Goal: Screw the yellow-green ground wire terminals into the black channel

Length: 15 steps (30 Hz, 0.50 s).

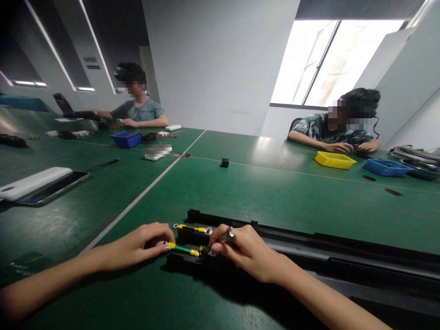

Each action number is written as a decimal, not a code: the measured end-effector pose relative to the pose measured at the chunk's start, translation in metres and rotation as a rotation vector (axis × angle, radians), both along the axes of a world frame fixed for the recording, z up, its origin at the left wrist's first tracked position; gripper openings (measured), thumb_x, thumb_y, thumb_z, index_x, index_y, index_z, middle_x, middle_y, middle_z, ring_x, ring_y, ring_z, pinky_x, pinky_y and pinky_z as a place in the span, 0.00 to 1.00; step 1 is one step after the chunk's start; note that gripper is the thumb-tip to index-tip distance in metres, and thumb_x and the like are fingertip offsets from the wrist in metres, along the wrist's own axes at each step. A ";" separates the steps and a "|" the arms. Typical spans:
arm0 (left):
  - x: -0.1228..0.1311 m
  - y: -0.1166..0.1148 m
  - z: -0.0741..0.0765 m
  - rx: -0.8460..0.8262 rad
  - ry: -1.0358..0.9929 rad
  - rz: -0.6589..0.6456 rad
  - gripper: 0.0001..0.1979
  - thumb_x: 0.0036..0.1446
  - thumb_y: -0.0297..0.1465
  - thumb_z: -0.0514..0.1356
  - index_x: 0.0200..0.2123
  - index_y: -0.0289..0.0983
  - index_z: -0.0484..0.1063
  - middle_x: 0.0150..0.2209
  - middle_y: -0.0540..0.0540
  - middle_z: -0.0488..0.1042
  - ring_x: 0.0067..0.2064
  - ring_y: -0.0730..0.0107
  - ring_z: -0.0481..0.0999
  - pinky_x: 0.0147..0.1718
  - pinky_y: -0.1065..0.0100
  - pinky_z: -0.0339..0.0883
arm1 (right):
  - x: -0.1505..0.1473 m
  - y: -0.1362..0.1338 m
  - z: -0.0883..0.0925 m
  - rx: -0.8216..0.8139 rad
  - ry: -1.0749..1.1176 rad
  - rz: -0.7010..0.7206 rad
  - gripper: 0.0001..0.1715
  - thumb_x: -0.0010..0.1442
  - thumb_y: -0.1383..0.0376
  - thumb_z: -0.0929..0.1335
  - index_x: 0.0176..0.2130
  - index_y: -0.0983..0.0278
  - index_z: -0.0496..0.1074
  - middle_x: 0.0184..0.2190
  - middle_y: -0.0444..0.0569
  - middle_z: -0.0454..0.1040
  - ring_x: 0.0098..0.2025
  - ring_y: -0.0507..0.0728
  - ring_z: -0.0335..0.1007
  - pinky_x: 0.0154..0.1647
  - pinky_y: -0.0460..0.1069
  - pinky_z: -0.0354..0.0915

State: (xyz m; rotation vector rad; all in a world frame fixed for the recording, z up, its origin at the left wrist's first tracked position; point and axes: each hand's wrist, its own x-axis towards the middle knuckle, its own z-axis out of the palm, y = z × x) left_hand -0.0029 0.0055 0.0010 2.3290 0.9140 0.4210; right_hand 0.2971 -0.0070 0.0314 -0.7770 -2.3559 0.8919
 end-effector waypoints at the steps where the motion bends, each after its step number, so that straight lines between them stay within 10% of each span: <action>1: 0.000 0.000 0.000 -0.002 0.002 0.002 0.04 0.64 0.30 0.56 0.39 0.36 0.70 0.33 0.49 0.70 0.34 0.68 0.68 0.34 0.71 0.60 | 0.000 -0.001 0.001 0.005 -0.014 -0.005 0.16 0.69 0.59 0.60 0.38 0.66 0.70 0.27 0.43 0.70 0.21 0.46 0.60 0.26 0.42 0.59; 15: 0.003 -0.003 0.003 -0.033 0.096 0.055 0.04 0.63 0.31 0.56 0.39 0.38 0.70 0.35 0.49 0.72 0.36 0.67 0.69 0.38 0.69 0.61 | 0.002 -0.009 0.015 0.087 -0.101 -0.084 0.23 0.70 0.54 0.55 0.37 0.62 0.72 0.31 0.48 0.74 0.33 0.53 0.70 0.35 0.46 0.64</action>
